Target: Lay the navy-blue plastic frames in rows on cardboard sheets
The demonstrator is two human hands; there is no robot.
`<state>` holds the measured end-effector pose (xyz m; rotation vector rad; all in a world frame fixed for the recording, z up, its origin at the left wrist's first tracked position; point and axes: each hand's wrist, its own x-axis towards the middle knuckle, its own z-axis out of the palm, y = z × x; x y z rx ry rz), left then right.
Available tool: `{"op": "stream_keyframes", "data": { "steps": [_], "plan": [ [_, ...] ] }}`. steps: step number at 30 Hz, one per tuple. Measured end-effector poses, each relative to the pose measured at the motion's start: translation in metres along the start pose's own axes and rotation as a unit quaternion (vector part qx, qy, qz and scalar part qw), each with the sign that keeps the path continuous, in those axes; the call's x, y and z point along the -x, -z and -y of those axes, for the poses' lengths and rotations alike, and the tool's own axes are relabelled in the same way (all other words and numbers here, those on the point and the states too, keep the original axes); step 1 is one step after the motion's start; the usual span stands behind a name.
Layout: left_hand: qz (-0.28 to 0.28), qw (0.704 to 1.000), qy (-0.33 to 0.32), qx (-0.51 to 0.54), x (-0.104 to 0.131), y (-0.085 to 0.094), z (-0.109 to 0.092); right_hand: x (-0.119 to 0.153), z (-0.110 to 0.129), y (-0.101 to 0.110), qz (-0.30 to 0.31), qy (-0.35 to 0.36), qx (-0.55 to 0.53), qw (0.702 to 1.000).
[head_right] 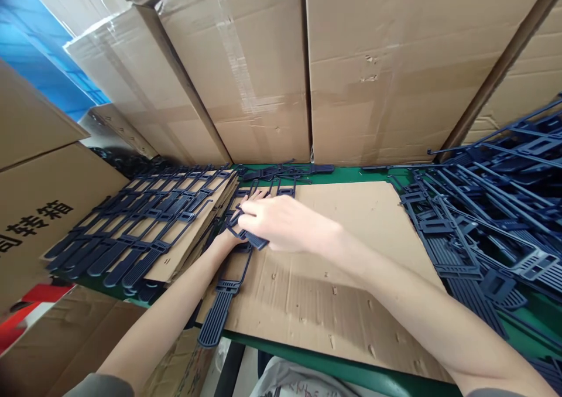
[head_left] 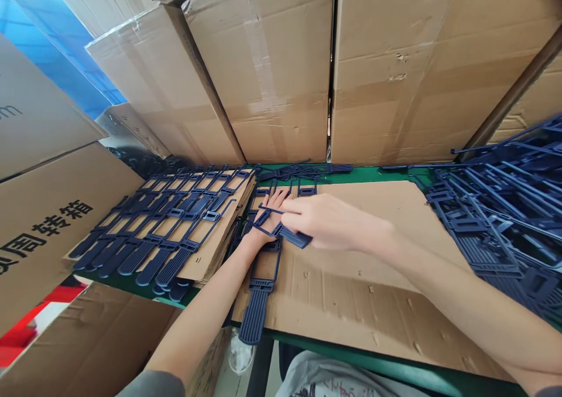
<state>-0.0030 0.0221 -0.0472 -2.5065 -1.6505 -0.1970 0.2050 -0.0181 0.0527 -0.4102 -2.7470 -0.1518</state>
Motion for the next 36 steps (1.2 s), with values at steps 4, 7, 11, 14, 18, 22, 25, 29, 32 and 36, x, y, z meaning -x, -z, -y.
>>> {"op": "stream_keyframes", "data": {
  "steps": [4, 7, 11, 14, 18, 22, 25, 29, 32, 36],
  "plan": [
    [0.022, 1.0, 0.005, -0.013, -0.007, -0.008, 0.002, -0.002, 0.02, -0.024, 0.073, 0.011, 0.007, 0.997],
    [0.022, 1.0, 0.008, -0.017, -0.009, -0.011, 0.003, -0.005, 0.022, -0.033, 0.102, -0.007, -0.038, 0.994],
    [0.02, 1.0, -0.016, -0.016, -0.003, -0.008, 0.002, -0.011, 0.013, -0.042, 0.036, -0.069, -0.132, 0.988],
    [0.012, 0.999, -0.034, -0.014, 0.004, -0.004, 0.001, -0.014, 0.005, -0.061, -0.044, -0.142, -0.143, 0.979],
    [-0.003, 1.0, -0.027, -0.01, 0.006, -0.005, 0.0, -0.014, 0.003, -0.091, -0.083, -0.211, -0.229, 0.947],
    [-0.006, 1.0, -0.022, -0.006, 0.002, -0.009, 0.001, -0.018, -0.002, -0.1, -0.116, -0.274, -0.376, 0.877],
    [-0.001, 1.0, -0.024, -0.002, 0.001, -0.008, 0.001, -0.018, -0.013, -0.084, -0.1, -0.292, -0.502, 0.808],
    [-0.001, 1.0, -0.013, 0.008, 0.001, -0.002, -0.002, -0.007, -0.033, -0.043, -0.081, -0.308, -0.582, 0.748],
    [0.007, 1.0, 0.001, 0.015, 0.0, 0.001, -0.004, 0.007, -0.046, -0.019, -0.096, -0.367, -0.54, 0.752],
    [0.028, 0.999, 0.016, 0.012, -0.001, 0.003, -0.006, 0.017, -0.056, -0.013, -0.005, -0.392, -0.489, 0.779]
  ]
}}
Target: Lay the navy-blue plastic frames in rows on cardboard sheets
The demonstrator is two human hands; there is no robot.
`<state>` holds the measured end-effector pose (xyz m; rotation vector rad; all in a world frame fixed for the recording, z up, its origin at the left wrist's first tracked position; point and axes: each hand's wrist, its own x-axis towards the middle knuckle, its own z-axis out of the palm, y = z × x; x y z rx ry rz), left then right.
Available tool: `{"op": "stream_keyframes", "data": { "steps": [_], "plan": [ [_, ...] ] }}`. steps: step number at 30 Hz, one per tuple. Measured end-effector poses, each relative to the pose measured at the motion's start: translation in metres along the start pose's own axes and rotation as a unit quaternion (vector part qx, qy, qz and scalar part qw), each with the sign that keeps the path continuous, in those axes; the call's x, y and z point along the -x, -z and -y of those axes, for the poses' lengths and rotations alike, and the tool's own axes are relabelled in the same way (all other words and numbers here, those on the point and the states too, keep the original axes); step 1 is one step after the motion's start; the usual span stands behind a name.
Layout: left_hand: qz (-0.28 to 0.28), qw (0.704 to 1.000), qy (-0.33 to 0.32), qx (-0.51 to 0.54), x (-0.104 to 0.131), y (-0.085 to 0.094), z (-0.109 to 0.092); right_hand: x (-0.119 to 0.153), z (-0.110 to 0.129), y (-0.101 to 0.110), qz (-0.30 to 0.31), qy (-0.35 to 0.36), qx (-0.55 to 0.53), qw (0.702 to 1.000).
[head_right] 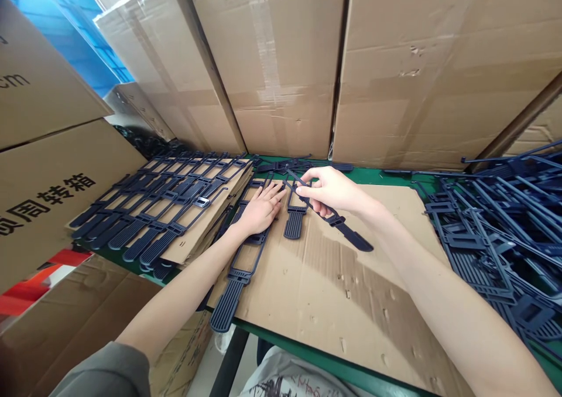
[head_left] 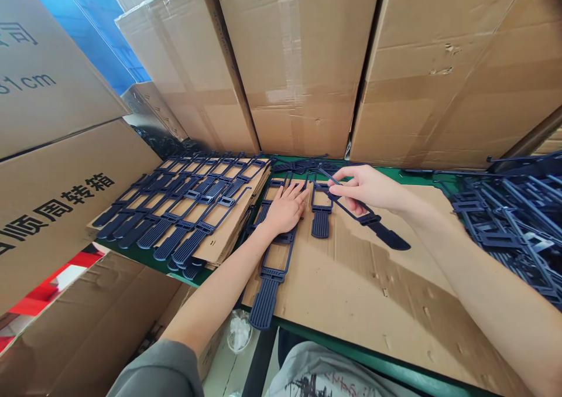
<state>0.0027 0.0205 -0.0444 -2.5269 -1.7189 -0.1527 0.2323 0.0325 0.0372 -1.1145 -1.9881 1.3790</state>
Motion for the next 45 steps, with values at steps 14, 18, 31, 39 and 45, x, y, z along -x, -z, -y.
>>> {"op": "stream_keyframes", "data": {
  "steps": [14, 18, 31, 39, 45],
  "plan": [
    [0.002, 1.0, -0.001, 0.009, 0.001, 0.002, 0.0, -0.015, -0.016, -0.021, 0.068, -0.02, 0.083, 0.994],
    [-0.002, 1.0, -0.006, 0.004, 0.0, 0.002, 0.0, -0.017, -0.022, -0.021, 0.092, -0.02, 0.071, 0.993],
    [-0.012, 1.0, -0.011, 0.012, 0.001, -0.001, 0.003, -0.021, -0.027, -0.039, 0.139, -0.109, -0.008, 0.984],
    [-0.011, 1.0, -0.005, 0.011, 0.001, 0.0, 0.002, -0.011, -0.018, -0.046, 0.175, -0.156, 0.196, 0.952],
    [-0.008, 1.0, -0.003, 0.014, 0.001, 0.0, 0.001, 0.0, -0.007, -0.04, 0.143, -0.073, 0.329, 0.931]
  ]
}}
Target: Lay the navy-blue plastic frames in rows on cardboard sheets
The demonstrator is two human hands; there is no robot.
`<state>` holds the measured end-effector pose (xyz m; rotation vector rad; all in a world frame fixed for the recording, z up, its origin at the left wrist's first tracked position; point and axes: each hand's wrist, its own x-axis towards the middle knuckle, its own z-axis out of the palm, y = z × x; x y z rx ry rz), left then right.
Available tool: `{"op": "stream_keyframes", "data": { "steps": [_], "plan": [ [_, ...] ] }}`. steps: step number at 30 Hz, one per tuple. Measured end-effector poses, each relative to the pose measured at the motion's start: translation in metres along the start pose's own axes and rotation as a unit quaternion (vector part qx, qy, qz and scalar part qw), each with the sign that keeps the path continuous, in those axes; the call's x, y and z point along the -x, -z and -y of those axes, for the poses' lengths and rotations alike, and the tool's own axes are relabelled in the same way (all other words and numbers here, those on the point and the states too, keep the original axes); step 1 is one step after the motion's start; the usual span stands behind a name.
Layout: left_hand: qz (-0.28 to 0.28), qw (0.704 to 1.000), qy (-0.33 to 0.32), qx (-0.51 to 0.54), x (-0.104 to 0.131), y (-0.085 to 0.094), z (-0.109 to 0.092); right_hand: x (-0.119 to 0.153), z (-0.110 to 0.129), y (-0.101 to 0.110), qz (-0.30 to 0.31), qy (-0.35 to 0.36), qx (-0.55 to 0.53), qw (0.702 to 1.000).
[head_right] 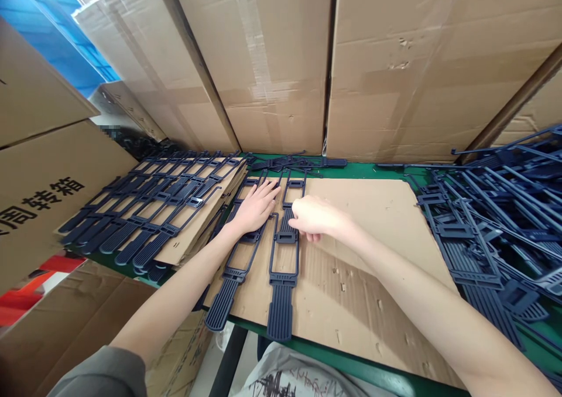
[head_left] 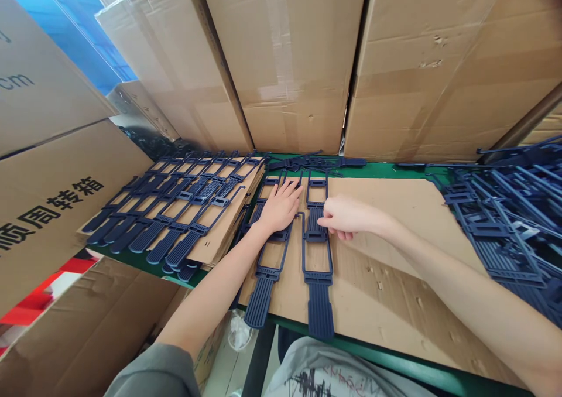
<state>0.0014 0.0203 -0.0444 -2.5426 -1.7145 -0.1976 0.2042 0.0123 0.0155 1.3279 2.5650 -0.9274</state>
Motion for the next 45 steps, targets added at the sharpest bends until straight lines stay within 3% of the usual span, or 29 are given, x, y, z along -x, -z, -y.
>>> {"op": "stream_keyframes", "data": {
  "steps": [2, 4, 11, 27, 45],
  "plan": [
    [0.001, 1.0, 0.0, -0.001, 0.0, 0.0, 0.0, 0.003, 0.001, 0.002, -0.092, 0.05, 0.048, 0.993],
    [0.002, 1.0, -0.002, -0.004, 0.0, 0.001, -0.001, 0.006, 0.003, 0.003, -0.127, 0.083, 0.084, 0.985],
    [0.001, 1.0, 0.0, 0.0, 0.0, 0.001, 0.0, 0.009, 0.018, -0.006, -0.071, 0.072, 0.156, 0.983],
    [-0.002, 1.0, -0.004, -0.012, 0.0, 0.0, -0.001, 0.001, 0.018, -0.02, -0.083, 0.115, 0.13, 0.981],
    [-0.006, 1.0, -0.004, -0.013, 0.0, 0.0, 0.0, 0.012, 0.037, -0.026, -0.112, 0.049, 0.18, 0.976]
  ]
}}
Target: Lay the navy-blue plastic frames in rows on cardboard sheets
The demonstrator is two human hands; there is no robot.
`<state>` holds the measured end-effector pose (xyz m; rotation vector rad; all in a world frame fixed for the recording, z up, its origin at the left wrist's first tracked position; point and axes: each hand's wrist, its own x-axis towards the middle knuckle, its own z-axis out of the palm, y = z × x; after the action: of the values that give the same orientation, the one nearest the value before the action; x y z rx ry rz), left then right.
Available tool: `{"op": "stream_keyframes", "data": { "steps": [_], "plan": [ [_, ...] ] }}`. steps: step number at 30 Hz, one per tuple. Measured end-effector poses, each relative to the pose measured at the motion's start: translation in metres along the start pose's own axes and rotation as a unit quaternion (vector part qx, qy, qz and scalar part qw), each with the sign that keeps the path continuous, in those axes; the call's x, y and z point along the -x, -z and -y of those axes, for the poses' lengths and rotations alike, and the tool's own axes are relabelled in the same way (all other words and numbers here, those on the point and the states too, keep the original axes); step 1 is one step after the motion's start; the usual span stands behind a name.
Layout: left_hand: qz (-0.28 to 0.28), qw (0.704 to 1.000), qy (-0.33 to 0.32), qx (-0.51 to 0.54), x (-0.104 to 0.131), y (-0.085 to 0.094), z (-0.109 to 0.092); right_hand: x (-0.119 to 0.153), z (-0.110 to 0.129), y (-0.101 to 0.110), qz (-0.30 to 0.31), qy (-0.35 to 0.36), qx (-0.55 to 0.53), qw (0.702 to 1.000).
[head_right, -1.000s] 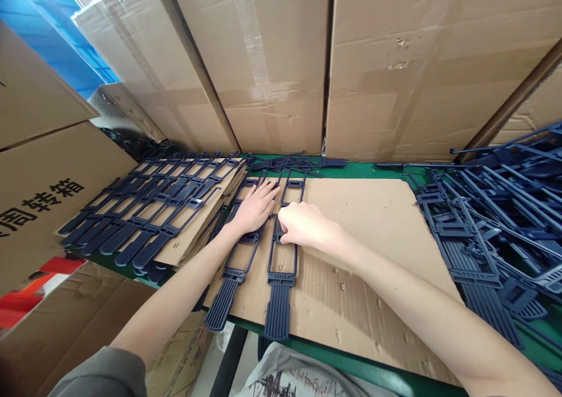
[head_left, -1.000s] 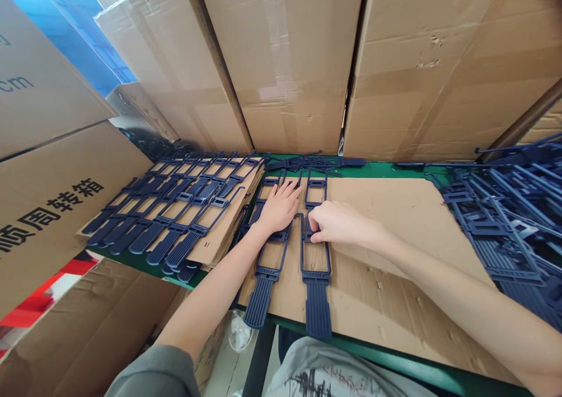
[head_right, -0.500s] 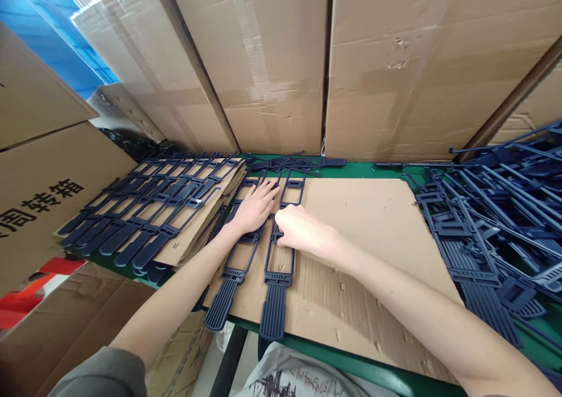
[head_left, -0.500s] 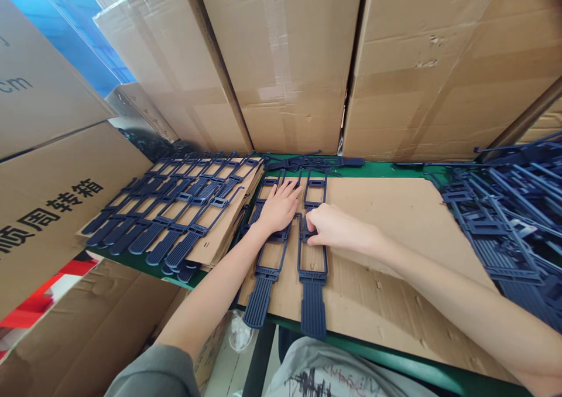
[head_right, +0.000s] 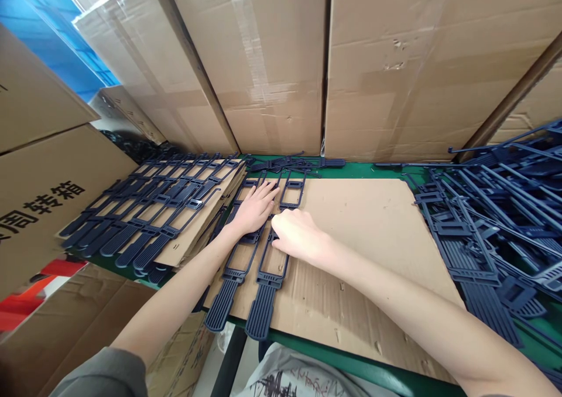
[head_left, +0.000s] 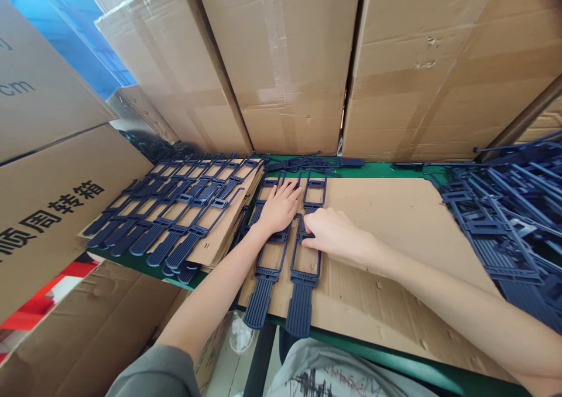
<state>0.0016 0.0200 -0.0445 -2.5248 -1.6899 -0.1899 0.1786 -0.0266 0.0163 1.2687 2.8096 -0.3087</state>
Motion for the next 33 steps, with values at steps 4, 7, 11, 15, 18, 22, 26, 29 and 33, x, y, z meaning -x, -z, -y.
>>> {"op": "stream_keyframes", "data": {
  "steps": [4, 7, 11, 15, 18, 22, 26, 29, 33],
  "plan": [
    [-0.004, 1.0, -0.001, 0.0, 0.0, -0.001, 0.001, 0.0, -0.001, 0.001, 0.005, -0.003, -0.003, 1.0],
    [-0.003, 1.0, 0.001, 0.002, 0.0, -0.001, 0.001, 0.0, -0.002, 0.004, 0.008, -0.005, -0.006, 1.0],
    [0.0, 1.0, 0.002, 0.001, 0.0, 0.0, 0.001, 0.0, -0.007, 0.006, -0.004, 0.0, -0.011, 1.0],
    [0.003, 1.0, 0.003, 0.005, 0.0, 0.001, 0.0, -0.004, -0.016, 0.006, -0.036, -0.02, -0.024, 0.999],
    [0.003, 1.0, 0.003, 0.006, 0.0, 0.001, -0.001, -0.008, -0.022, 0.003, -0.041, -0.029, -0.035, 0.998],
    [0.001, 1.0, 0.002, 0.004, 0.0, 0.0, 0.0, -0.012, -0.022, -0.003, -0.018, -0.008, -0.062, 0.998],
    [-0.002, 1.0, -0.001, 0.006, 0.0, 0.0, 0.001, -0.013, -0.02, -0.006, -0.012, 0.019, -0.066, 0.998],
    [-0.003, 1.0, -0.003, 0.006, 0.0, 0.0, 0.001, -0.013, -0.019, -0.009, -0.012, 0.024, -0.067, 0.997],
    [-0.003, 1.0, -0.003, 0.006, 0.001, 0.002, 0.0, -0.013, -0.016, -0.011, -0.019, 0.032, -0.077, 0.996]
  ]
}}
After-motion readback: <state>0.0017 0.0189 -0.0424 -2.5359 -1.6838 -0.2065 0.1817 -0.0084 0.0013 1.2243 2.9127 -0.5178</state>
